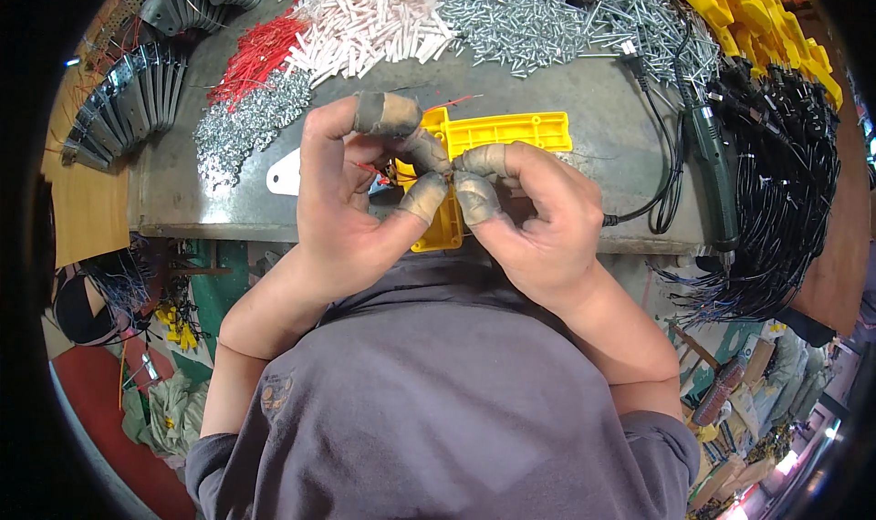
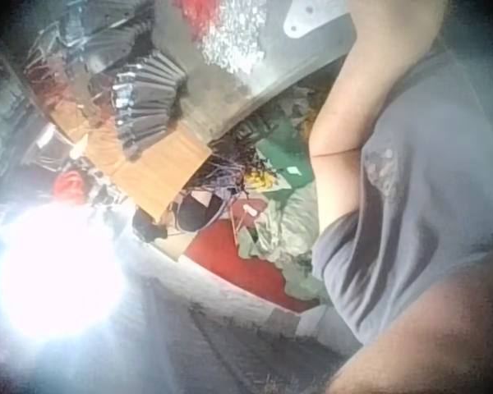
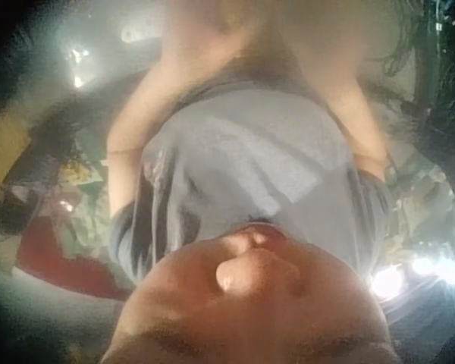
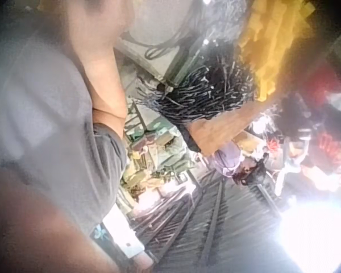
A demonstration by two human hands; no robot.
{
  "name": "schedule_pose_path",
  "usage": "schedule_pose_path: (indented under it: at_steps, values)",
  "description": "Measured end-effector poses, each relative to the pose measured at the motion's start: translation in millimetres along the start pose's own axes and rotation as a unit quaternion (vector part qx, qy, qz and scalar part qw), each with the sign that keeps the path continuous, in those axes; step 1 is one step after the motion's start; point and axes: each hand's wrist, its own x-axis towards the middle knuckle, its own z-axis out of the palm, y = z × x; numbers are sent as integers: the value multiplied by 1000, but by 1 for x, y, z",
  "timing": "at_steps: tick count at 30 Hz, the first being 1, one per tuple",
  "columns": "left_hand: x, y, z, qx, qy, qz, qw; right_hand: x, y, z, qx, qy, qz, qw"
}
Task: Assembling a specialized heating tool or electronic device including housing, plates, and internal wiring.
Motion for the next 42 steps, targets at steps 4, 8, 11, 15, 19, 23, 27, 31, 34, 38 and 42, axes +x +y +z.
schedule_pose_path:
  at_steps: [4, 8, 11, 15, 19, 23, 27, 31, 34, 38, 42]
  values:
    - [0, 2, -2, -7, -5, -14, 1000, 1, -8, -1, -23, -16, 20, 999]
    - [2, 2, -7, -23, -20, -70, 997, 8, -4, -6, -45, -76, -59, 994]
    - [4, 4, -9, 3, -25, -28, 999, 7, -4, -13, 35, -93, 45, 994]
    - [7, 11, -12, 142, -72, 56, 986, 17, -17, -14, 124, -124, 211, 962]
    - [15, 10, -13, 175, -66, 116, 975, 4, -14, -13, 240, -172, 218, 930]
    - [6, -4, -9, 122, -40, 153, 980, 10, -13, -14, 244, -173, 295, 907]
    - [11, 6, -13, 157, -92, 66, 981, 8, -14, -15, 41, -163, 135, 977]
    - [37, 13, -29, 10, -219, -246, 944, 4, -6, -14, -225, -120, -213, 943]
    - [29, 12, -25, 24, -135, -141, 980, 7, -3, -10, -134, -90, -103, 981]
    - [17, 8, -31, 225, -161, 152, 949, 10, -8, -8, -5, -109, 41, 993]
    - [20, 13, -26, 75, -177, -79, 978, 12, 3, -12, -222, -110, -264, 932]
